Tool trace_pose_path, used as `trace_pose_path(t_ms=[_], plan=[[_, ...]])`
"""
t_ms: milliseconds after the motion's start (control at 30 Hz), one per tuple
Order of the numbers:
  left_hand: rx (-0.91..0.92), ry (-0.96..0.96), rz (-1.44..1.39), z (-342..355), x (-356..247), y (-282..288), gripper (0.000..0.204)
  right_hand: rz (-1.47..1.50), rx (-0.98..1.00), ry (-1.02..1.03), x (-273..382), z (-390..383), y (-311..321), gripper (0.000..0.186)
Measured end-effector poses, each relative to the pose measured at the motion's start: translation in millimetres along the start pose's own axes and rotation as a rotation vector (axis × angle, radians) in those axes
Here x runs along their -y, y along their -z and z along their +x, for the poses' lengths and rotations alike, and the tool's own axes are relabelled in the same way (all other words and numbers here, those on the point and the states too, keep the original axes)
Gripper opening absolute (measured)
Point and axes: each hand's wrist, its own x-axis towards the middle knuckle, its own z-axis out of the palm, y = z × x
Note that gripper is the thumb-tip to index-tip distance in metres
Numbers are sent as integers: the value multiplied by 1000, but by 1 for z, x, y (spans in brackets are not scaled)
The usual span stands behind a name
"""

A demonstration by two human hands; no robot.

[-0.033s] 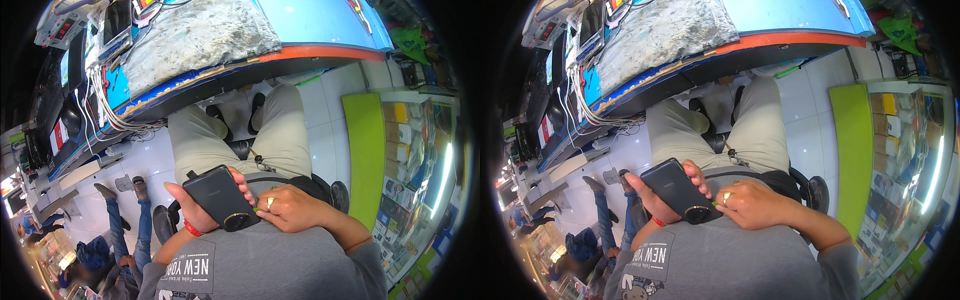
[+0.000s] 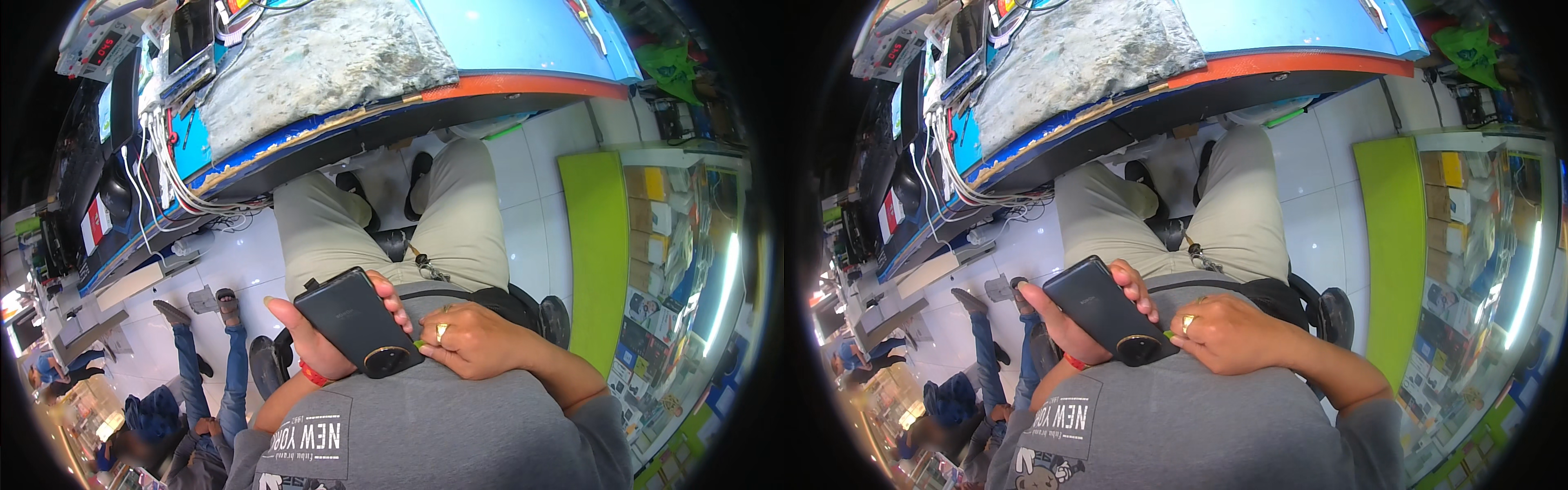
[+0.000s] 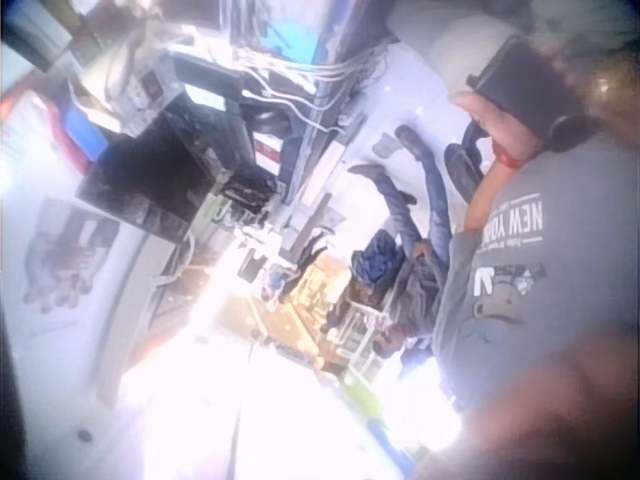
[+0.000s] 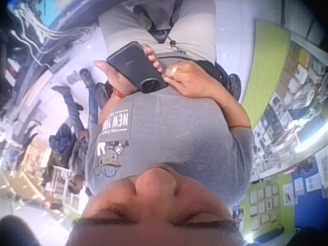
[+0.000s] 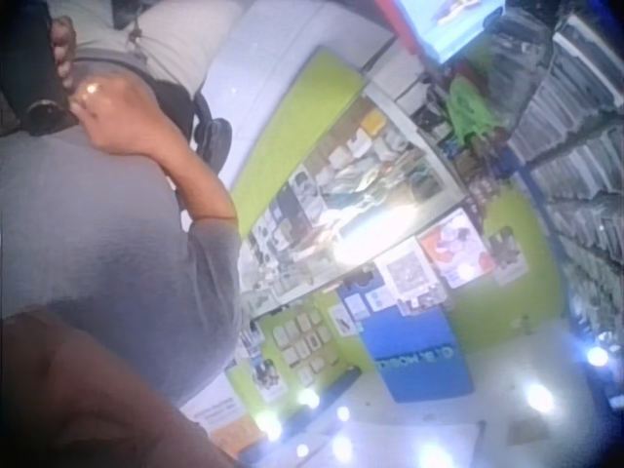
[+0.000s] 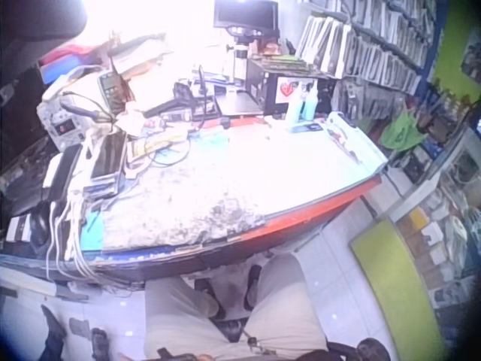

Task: The person pries open the back panel of a mobile phone using a plastic pick, applies liquid from a small bottle to the edges, and then continues to lift the panel around the perimeter until it is detached.

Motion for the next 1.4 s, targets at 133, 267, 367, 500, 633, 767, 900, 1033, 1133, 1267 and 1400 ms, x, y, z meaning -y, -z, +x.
trace_pose_path(t_ms=[133, 267, 367, 500, 633, 767, 900, 1033, 1133, 1267, 1400], plan=[[-13, 11, -8, 1, -1, 1, 131, 25, 0, 81, -3, -1, -3, 14], [-62, 22, -4, -1, -4, 2, 129, 15, 43, 67, -2, 2, 0, 15], [-36, -41, -40, -2, -3, -2, 127, 12, 78, 61, -3, 1, 1, 17], [-41, -82, -35, -3, -3, 2, 126, 54, 95, 85, -6, 1, 1, 16], [-34, -105, -17, -3, -4, 2, 125, 73, 74, 103, -7, 0, -1, 15], [-13, -208, -8, -2, -8, -2, 122, 124, -33, 45, -7, -3, -10, 16], [61, -305, 78, -2, -10, -5, 116, 207, -158, -10, -10, -8, -20, 16], [110, -389, 193, -1, -12, -8, 108, 172, -126, -66, -10, -11, -16, 16], [74, -431, 214, -2, -10, -16, 105, 194, -160, -78, -9, -9, -16, 15], [189, -464, 304, 0, -11, -18, 89, 199, -227, -28, -11, -7, -22, 15], [197, -400, 212, 2, -14, -13, 92, 205, -222, -50, -10, -6, -22, 15]])
